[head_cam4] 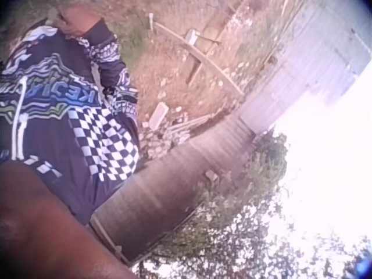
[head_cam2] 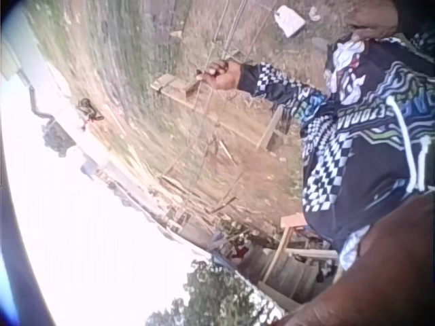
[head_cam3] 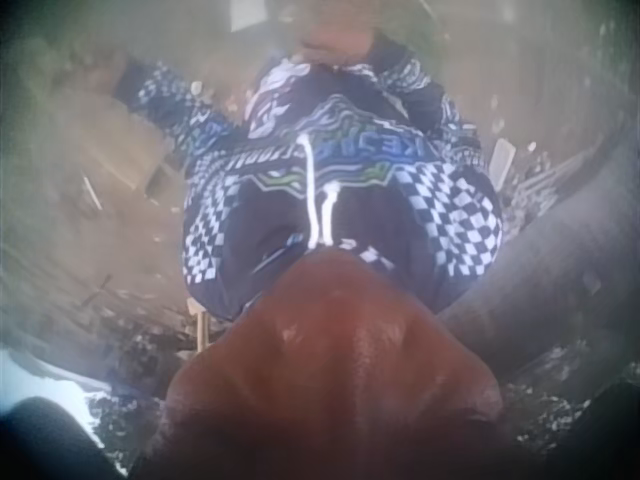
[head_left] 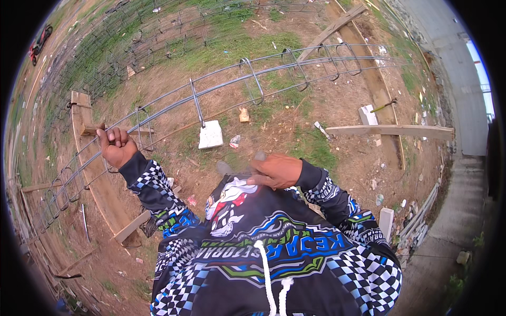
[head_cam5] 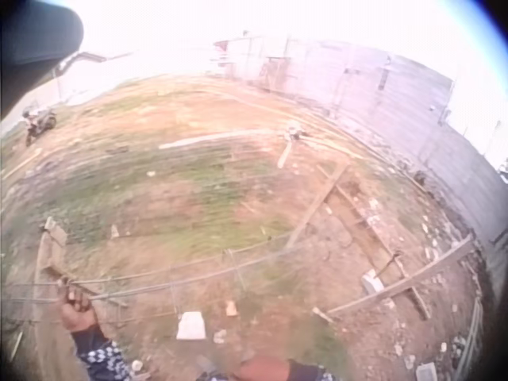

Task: The person assembles a rebar cage by tying intersecting steel bars with wire using pliers. They repeatedly wrap wire around bar intersections and twist it to secure the joints, working along the length of the cage on a construction site.

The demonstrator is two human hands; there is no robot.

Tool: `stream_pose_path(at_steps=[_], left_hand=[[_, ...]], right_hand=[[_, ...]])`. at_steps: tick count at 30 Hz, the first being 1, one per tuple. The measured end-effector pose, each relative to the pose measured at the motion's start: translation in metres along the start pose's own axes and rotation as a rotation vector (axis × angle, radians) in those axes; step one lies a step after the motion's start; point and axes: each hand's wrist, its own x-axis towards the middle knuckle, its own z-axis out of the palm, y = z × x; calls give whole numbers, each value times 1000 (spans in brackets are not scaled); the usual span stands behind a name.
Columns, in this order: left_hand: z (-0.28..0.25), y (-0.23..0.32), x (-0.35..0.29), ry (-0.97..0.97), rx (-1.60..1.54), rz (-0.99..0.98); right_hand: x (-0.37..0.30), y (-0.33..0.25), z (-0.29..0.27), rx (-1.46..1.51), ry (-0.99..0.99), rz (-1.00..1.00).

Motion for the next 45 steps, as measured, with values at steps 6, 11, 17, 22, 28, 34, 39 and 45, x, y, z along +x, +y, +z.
stream_pose_path(at_steps=[6, 11, 17, 22, 28, 34, 39, 45], left_hand=[[-6, 3, -4, -87, -195, -52], [10, 9, -31, -125, -501, -30], [58, -5, -95, -234, -490, 57], [73, -53, -152, 111, -6, 231], [100, -135, -188, 336, 231, 62], [105, -154, -197, 161, 564, -263], [122, -197, -195, -90, 690, -282], [137, -236, -197, -181, 538, -324]], right_hand=[[0, 62, 14, 472, 121, -252], [4, 94, 18, 1184, -190, -178], [24, 149, -13, 801, -381, -145], [67, 150, -19, -66, 143, -462], [83, 47, -9, 517, 123, -267], [62, 115, -21, 911, 345, -99], [15, 143, -35, 661, 176, -131], [-6, 167, -48, 426, 561, -45]])
